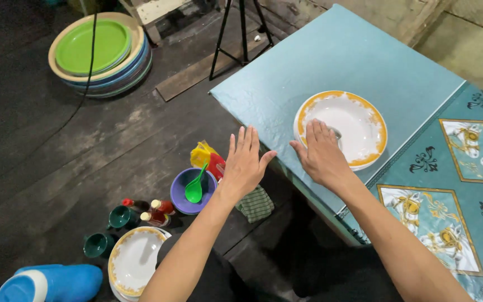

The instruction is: The person picks up two glasses from a table and places them on the floor. Then, the person takes a tissue from a packet, folds it, and uses it to wipe several spoons one by one.

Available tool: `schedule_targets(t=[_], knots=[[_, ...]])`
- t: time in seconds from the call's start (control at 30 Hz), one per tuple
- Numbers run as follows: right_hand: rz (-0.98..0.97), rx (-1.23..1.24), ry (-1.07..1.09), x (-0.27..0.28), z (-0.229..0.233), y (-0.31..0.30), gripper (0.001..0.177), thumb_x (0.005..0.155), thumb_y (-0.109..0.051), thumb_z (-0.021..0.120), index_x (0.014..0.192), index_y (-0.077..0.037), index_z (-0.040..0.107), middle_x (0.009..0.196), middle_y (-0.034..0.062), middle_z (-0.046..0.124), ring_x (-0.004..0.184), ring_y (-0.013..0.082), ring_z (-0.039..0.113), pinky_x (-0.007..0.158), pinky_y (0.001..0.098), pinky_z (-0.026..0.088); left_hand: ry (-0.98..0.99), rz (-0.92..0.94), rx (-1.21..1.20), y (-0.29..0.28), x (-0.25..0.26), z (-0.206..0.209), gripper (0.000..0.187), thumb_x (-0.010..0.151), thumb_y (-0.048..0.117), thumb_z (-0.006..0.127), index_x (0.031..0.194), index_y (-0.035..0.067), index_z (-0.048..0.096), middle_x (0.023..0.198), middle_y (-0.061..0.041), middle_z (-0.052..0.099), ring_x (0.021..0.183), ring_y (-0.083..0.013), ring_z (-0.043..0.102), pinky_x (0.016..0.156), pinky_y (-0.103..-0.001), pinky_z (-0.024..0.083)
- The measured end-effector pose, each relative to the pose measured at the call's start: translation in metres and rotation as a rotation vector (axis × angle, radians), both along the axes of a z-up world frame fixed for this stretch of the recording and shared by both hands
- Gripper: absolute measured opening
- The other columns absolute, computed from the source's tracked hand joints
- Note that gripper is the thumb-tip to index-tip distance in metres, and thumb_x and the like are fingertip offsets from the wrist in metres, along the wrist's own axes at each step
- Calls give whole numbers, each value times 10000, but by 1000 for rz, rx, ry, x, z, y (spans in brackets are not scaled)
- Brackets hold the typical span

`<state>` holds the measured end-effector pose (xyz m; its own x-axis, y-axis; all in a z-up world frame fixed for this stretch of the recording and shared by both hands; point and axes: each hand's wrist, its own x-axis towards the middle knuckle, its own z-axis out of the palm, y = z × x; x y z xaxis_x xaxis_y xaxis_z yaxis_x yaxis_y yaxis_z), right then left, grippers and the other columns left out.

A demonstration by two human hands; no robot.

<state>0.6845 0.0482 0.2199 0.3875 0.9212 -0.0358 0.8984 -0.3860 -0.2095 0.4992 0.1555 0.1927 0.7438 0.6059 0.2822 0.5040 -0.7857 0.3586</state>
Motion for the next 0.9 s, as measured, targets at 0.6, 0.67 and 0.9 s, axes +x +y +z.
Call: schedule_targets(t=[0.6,0.67,0.9], knots=[[-178,-51,147,68,0,-82,732,1102,-485,261,1550,92,305,1609,345,271,1525,467,217,1243,572,149,144,-386,-6,-51,105,27,843,1065,619,190,1548,-57,330,1621,-251,315,1539,-396,232,1258,-587,79],[-178,-43,141,70,1,-77,719,1100,-471,270,1550,88,313,1606,344,281,1524,462,224,1241,572,145,159,-396,-24,-50,100,31,852,1060,629,179,1550,-51,330,1628,-246,306,1542,-390,225,1259,-582,60],[-138,10,178,52,14,-62,645,1080,-410,356,1552,28,364,1605,301,323,1517,434,262,1239,566,164,251,-386,-157,-28,77,44,876,1047,659,159,1562,-37,295,1645,-240,256,1556,-387,156,1244,-614,24]])
